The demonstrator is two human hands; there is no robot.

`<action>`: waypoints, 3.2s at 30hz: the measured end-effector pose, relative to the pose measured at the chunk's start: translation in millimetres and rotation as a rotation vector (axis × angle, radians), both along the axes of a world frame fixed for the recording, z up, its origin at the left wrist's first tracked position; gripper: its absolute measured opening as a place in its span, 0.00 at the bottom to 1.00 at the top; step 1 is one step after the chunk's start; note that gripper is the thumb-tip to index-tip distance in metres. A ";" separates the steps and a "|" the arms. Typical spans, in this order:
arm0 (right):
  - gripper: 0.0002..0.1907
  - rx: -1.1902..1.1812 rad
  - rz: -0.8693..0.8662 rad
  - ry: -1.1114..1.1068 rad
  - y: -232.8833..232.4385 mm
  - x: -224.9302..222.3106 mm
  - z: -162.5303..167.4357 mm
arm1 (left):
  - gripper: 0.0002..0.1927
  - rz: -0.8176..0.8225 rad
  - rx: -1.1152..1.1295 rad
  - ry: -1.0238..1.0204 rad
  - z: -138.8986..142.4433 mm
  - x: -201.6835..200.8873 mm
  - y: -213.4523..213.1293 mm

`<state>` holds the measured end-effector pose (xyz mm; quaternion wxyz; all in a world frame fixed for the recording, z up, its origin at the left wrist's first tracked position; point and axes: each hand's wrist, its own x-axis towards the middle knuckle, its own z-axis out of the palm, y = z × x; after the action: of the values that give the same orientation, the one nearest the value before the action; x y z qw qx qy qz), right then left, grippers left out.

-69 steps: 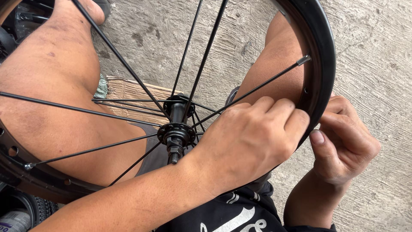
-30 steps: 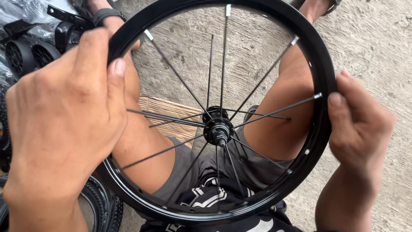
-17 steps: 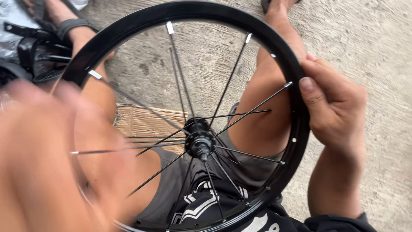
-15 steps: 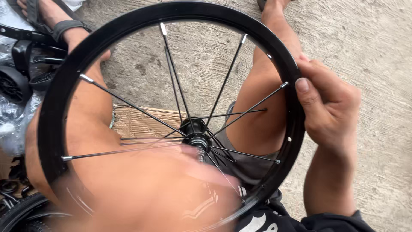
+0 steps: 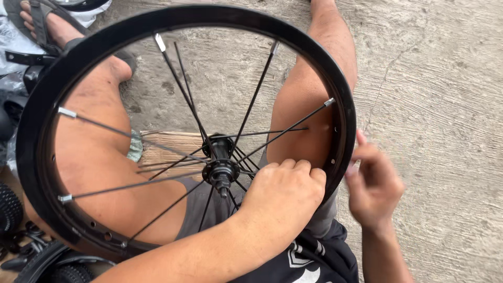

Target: The person inserts and tightens spokes into a bicycle wheel rim, working by hand to secure each spoke into the hub and rim. The person rotates the wheel to access different sections and continues the process until the wheel is fully laced.

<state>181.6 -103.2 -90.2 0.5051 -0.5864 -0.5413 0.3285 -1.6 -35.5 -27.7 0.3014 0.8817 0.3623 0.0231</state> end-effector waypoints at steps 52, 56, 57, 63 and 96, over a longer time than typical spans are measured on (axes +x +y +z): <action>0.14 -0.046 0.167 -0.124 -18.3 -7.3 7.1 | 0.04 -0.074 0.186 -0.221 8.5 -20.5 8.5; 0.14 -0.057 0.165 -0.095 -17.0 -6.7 8.7 | 0.04 -0.080 0.178 -0.213 8.2 -18.5 8.0; 0.15 -0.077 0.161 -0.046 -16.8 -6.4 8.9 | 0.04 -0.074 0.179 -0.220 8.3 -18.2 7.7; 0.12 -0.008 0.177 -0.152 -15.7 -5.9 9.1 | 0.04 -0.073 0.187 -0.212 8.2 -17.8 7.3; 0.13 -0.090 0.155 -0.166 -20.0 -3.8 9.6 | 0.03 -0.080 0.192 -0.214 6.1 -16.4 6.1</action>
<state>177.8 -123.2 -80.7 0.4048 -0.5900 -0.6098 0.3409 -18.0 -29.4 -21.7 0.2534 0.9127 0.2888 0.1392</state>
